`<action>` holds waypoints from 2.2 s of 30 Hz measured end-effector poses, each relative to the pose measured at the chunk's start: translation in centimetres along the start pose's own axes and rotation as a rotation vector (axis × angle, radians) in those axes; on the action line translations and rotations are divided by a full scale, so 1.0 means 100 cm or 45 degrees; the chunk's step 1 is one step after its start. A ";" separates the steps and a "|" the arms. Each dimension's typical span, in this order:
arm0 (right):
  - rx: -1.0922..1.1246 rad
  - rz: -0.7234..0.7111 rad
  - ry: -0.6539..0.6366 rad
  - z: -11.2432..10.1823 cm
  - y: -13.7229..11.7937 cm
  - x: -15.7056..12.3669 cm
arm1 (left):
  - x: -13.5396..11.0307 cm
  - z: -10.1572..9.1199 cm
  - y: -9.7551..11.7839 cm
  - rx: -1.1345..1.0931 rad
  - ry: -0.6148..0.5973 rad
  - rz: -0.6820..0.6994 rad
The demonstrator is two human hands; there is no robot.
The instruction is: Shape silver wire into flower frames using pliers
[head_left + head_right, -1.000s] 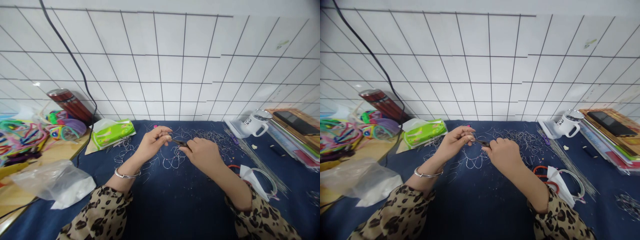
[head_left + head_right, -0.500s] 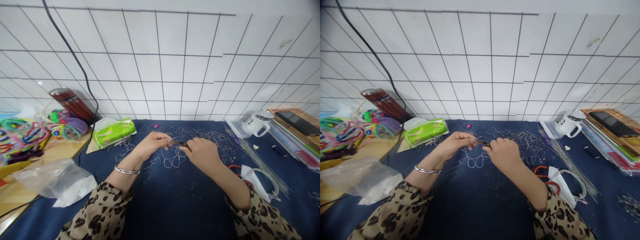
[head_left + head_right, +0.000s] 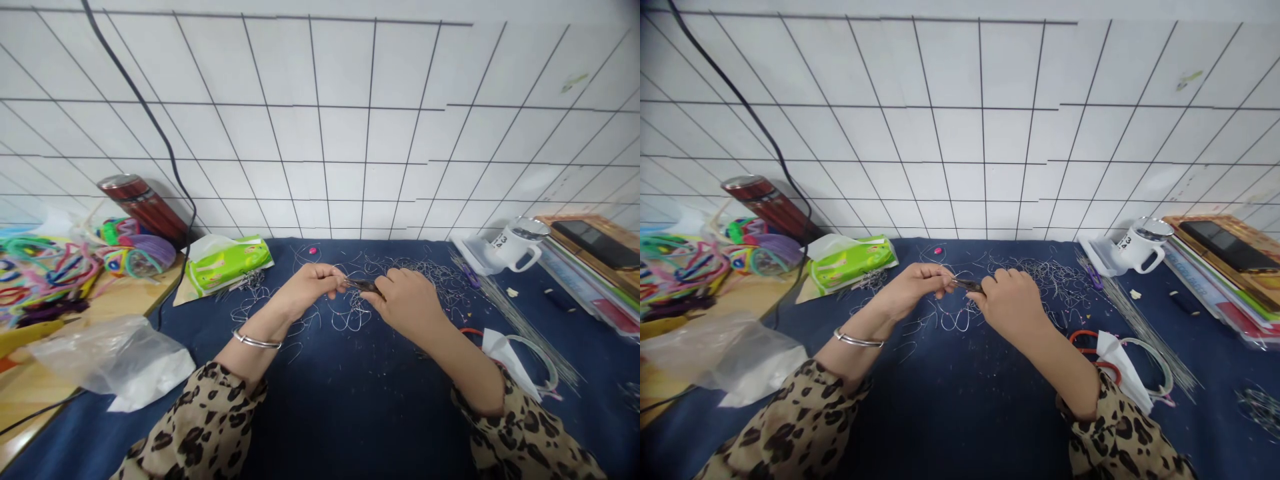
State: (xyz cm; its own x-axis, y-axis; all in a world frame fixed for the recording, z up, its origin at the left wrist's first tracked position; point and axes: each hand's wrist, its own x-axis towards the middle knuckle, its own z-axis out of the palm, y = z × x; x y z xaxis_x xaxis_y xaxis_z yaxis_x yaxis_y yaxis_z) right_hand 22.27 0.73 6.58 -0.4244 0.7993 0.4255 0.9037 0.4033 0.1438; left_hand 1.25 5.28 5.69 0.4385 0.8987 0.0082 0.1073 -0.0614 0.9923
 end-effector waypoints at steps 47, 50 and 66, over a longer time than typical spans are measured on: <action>-0.037 -0.069 0.076 -0.012 0.001 -0.012 | -0.016 0.005 0.024 0.399 -0.164 0.188; -0.036 -0.060 0.089 -0.012 0.000 -0.012 | -0.017 0.007 0.027 0.436 -0.147 0.230; -0.139 0.127 0.300 -0.030 -0.016 -0.013 | -0.028 0.048 0.020 0.390 0.539 0.541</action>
State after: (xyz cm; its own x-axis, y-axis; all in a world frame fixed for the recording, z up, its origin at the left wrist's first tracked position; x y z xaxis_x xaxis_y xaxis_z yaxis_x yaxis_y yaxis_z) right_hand 21.55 -2.33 8.46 -0.3194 0.7020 0.6365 0.9467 0.2668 0.1807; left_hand 4.54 0.54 7.09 0.1174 0.8582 0.4998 0.2784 -0.5115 0.8129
